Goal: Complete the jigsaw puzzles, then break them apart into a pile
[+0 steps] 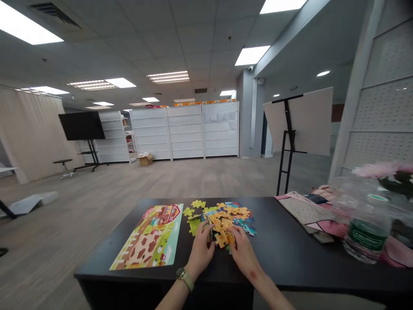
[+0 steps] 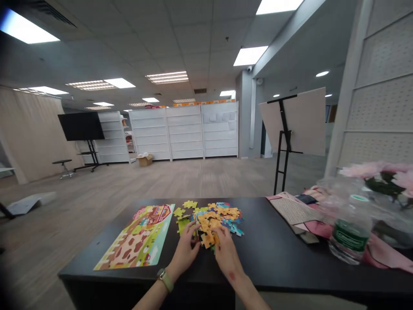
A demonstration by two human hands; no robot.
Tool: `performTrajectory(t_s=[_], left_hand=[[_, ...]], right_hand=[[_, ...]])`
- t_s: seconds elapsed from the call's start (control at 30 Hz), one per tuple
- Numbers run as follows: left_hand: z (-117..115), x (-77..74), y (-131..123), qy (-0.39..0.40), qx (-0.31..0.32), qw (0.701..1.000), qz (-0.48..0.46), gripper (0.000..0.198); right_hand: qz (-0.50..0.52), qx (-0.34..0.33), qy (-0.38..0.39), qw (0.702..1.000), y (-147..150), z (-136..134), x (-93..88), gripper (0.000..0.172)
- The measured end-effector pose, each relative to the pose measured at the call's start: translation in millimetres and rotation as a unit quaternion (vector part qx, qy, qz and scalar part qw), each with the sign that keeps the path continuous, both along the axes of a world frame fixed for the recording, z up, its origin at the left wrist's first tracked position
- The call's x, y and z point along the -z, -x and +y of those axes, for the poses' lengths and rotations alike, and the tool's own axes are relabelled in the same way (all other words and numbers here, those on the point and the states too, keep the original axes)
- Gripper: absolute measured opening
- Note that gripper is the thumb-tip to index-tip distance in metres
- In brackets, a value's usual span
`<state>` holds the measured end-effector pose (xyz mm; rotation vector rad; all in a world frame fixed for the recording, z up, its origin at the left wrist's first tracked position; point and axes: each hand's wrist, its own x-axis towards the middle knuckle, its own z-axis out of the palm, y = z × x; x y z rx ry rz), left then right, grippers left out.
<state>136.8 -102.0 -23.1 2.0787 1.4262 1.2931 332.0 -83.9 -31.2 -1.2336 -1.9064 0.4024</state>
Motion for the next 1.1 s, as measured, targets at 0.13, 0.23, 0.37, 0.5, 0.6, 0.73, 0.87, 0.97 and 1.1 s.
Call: performTrajectory(t_s=[0.13, 0.23, 0.37, 0.5, 0.6, 0.73, 0.87, 0.97, 1.1], left_hand=[[13.1, -14.7, 9.7, 0.058, 0.040, 0.997, 0.037, 0.071], [23.3, -31.4, 21.3, 0.114, 0.060, 0.988, 0.081, 0.063], [33.2, -48.8, 38.4, 0.100, 0.049, 0.992, 0.064, 0.050], [47.7, -56.1, 42.1, 0.101, 0.019, 0.995, 0.007, 0.041], [62.2, -51.7, 30.8, 0.121, 0.073, 0.990, 0.024, 0.046], [79.5, -42.6, 24.0, 0.051, 0.079, 0.992, 0.082, 0.054], [106.6, -39.1, 51.4, 0.037, -0.023, 0.994, 0.096, 0.054], [139.5, -33.8, 76.6, 0.096, -0.074, 0.987, 0.107, 0.061], [179.3, -23.0, 88.0, 0.184, -0.082, 0.971, 0.130, 0.078]], right_hand=[[0.020, -0.049, 0.019, 0.998, 11.8, 38.1, -16.6, 0.034], [0.021, -0.057, 0.044, 0.997, 5.8, 77.8, -35.4, 0.028], [-0.010, -0.007, 0.049, 0.999, -30.7, 134.6, -50.3, 0.036], [-0.056, 0.077, 0.080, 0.992, -62.9, 175.9, -36.6, 0.052], [-0.089, 0.103, 0.116, 0.984, -59.5, 182.6, -17.1, 0.062], [-0.113, 0.081, 0.104, 0.985, -42.1, 171.0, -6.3, 0.057], [-0.101, 0.038, 0.080, 0.991, -39.5, 159.1, -13.0, 0.048], [-0.073, 0.008, 0.070, 0.995, -40.1, 156.5, -17.1, 0.049], [-0.020, -0.014, 0.067, 0.997, -34.5, 158.1, -16.5, 0.050]])
